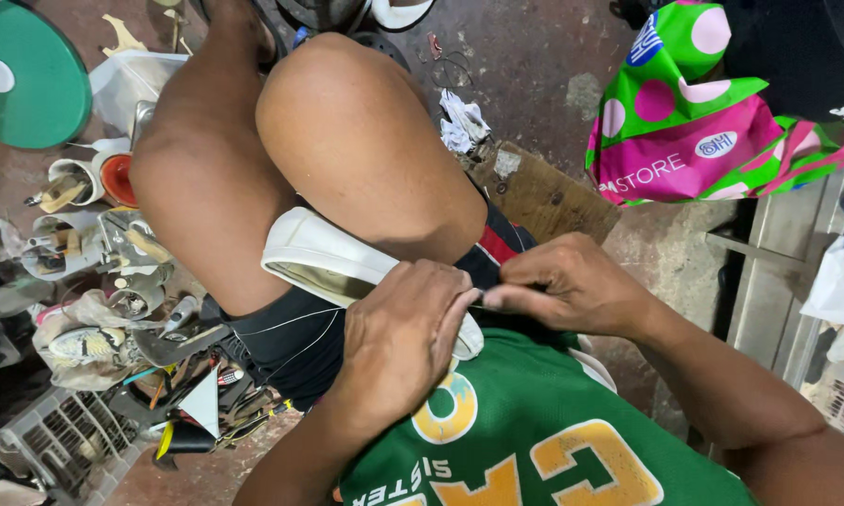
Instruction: The person is stitching the sole of a white loafer by hand. They push a needle through the shoe material and pull a long white thread tight to secure the sole, working along the perimeter of the shoe.
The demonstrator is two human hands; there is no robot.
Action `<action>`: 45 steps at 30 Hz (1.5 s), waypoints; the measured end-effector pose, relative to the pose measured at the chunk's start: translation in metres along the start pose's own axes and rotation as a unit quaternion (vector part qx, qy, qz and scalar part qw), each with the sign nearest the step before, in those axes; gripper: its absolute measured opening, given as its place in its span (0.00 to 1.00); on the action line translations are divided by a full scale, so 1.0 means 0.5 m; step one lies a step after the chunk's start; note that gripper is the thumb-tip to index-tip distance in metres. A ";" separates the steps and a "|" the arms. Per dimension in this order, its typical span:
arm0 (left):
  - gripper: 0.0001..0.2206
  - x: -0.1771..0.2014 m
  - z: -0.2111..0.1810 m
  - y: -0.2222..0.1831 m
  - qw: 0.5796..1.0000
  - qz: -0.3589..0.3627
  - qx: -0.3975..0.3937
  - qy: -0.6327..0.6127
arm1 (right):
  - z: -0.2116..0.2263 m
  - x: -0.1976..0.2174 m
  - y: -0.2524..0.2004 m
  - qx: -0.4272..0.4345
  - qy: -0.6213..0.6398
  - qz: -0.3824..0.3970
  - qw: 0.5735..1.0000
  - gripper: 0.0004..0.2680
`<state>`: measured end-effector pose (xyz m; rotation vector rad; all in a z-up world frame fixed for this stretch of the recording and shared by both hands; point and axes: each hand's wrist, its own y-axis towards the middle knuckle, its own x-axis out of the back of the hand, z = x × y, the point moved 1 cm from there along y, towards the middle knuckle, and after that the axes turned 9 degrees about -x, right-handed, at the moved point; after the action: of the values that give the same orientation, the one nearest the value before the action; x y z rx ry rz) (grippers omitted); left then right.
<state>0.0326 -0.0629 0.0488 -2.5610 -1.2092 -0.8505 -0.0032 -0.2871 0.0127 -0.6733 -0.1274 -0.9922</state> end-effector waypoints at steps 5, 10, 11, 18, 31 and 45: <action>0.03 0.008 0.028 -0.023 0.977 0.006 0.099 -0.189 | -0.011 -0.037 0.005 0.099 0.148 0.001 0.984 0.11; 0.08 0.021 0.032 -0.048 0.903 0.002 0.163 -0.398 | -0.027 -0.065 -0.011 0.014 0.211 0.017 0.977 0.11; 0.11 0.025 0.026 -0.048 0.903 0.007 0.139 -0.407 | -0.034 -0.055 -0.023 0.002 0.200 0.045 0.979 0.12; 0.22 0.029 0.000 -0.024 0.907 0.088 0.191 -0.365 | -0.044 0.048 -0.092 -0.022 0.378 0.013 0.925 0.11; 0.45 0.020 -0.022 -0.011 0.954 0.079 0.170 -0.234 | 0.043 0.005 0.015 0.023 -0.025 -0.106 0.994 0.05; 0.43 0.015 -0.013 -0.004 0.955 0.071 0.145 -0.249 | 0.023 -0.015 -0.078 -0.033 -0.087 -0.046 0.995 0.14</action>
<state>0.0320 -0.0593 0.0584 -2.6423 -1.1391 0.0191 -0.0367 -0.2895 0.0370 -0.8202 -0.2826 -1.0283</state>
